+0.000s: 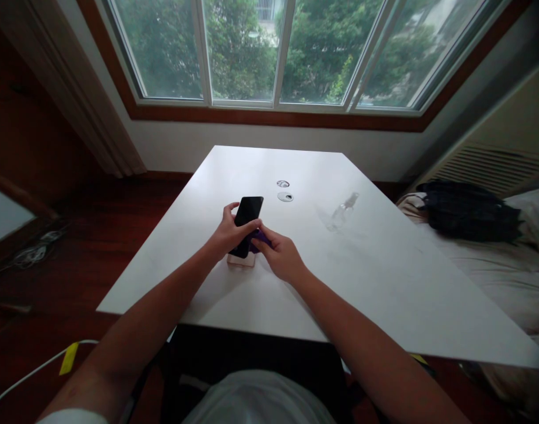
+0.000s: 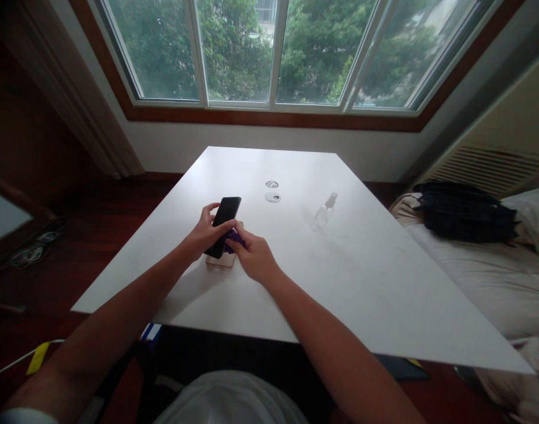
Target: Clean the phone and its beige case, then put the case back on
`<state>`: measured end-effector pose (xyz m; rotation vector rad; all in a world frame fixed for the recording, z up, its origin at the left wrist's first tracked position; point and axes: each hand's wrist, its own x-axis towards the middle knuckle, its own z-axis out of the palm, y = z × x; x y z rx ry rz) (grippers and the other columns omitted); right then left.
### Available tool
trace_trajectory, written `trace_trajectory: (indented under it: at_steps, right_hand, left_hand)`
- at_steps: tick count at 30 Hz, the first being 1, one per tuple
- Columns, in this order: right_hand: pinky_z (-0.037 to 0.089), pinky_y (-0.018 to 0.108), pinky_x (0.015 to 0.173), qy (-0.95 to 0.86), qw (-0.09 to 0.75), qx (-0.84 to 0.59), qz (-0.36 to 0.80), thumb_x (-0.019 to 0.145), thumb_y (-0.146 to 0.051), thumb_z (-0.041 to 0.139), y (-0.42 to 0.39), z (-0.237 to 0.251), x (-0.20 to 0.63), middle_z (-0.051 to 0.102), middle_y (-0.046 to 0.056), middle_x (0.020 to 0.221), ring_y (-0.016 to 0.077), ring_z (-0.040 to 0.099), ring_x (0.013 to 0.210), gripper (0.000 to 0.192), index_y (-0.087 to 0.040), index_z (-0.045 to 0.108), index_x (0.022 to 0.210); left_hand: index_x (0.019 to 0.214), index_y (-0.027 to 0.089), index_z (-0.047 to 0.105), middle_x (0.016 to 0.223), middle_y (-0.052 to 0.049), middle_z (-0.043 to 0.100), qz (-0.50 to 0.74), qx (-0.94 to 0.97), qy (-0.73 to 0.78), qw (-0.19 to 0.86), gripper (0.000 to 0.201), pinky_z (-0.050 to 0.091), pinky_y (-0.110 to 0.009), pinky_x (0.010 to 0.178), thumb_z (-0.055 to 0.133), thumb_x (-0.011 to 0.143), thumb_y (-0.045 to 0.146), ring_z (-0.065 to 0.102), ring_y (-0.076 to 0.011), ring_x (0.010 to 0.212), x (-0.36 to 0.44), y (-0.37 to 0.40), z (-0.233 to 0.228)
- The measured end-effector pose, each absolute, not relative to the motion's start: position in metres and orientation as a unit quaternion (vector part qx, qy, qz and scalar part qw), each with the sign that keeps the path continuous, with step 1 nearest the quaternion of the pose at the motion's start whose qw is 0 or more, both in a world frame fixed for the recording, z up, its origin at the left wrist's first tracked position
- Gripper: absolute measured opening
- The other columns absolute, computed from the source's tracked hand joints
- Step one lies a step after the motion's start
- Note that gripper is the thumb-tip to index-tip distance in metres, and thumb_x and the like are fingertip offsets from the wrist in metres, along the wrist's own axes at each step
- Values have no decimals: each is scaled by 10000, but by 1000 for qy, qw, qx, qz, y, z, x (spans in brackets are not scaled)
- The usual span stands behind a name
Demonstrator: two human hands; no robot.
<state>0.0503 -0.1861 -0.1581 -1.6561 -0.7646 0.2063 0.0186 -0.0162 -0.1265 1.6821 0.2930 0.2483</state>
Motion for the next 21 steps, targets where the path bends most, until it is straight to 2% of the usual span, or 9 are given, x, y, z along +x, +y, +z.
trace_trajectory:
  at_steps: [2, 6, 9, 12, 16, 18, 21]
  right_hand:
    - [550, 343, 921, -369, 592, -708, 109, 960, -371, 583, -186, -158, 50, 685, 39, 1164, 186, 671, 975, 483, -219, 573, 1419]
    - [560, 315, 864, -371, 602, -690, 155, 957, -347, 556, -184, -160, 56, 695, 65, 1043, 177, 663, 934, 334, -149, 677, 1198]
    - [567, 266, 614, -238, 653, -709, 116, 921, -390, 590, -186, -165, 68, 684, 88, 1050, 175, 678, 799, 415, -145, 599, 1256]
    - [472, 224, 455, -129, 626, -768, 43, 903, -401, 617, -194, -168, 84, 689, 82, 972, 138, 629, 574, 406, -143, 557, 1210]
    - [445, 225, 482, -73, 578, -812, 20, 927, -408, 582, -208, -166, 101, 696, 69, 903, 133, 613, 551, 300, -147, 581, 1076]
    - [456, 239, 551, -55, 535, -843, 1, 943, -444, 556, -214, -164, 106, 698, 73, 914, 149, 632, 630, 317, -154, 595, 1067]
    - [457, 278, 695, -53, 422, -904, -37, 969, -479, 507, -219, -162, 110, 694, 87, 940, 190, 641, 807, 341, -163, 624, 1023]
  left_hand:
    - [1522, 210, 265, 1224, -152, 578, 69, 746, 140, 647, 983, 542, -300, 719, 806, 756, 507, 662, -198, 880, 17, -11, -122]
    - [1530, 208, 292, 1237, -156, 589, 6, 763, 127, 634, 1005, 544, -332, 763, 805, 735, 545, 661, -225, 916, 17, -3, -122]
    - [1515, 183, 320, 1282, -173, 568, 60, 834, 142, 529, 978, 516, -383, 899, 788, 734, 540, 624, -273, 1065, 18, 1, -130]
    - [1521, 175, 328, 1376, -193, 491, 96, 906, 156, 382, 969, 469, -412, 988, 744, 739, 567, 565, -313, 1182, 17, 5, -139]
    - [1524, 178, 320, 1370, -185, 481, 76, 941, 145, 296, 956, 484, -397, 943, 673, 759, 630, 585, -315, 1147, 15, 9, -144]
    - [1514, 188, 330, 1346, -170, 502, 78, 950, 139, 269, 920, 487, -390, 923, 641, 778, 644, 598, -308, 1117, 13, 10, -143]
    - [1503, 190, 341, 1294, -162, 527, 86, 962, 140, 218, 877, 493, -386, 872, 598, 804, 652, 615, -302, 1053, 11, 3, -139]
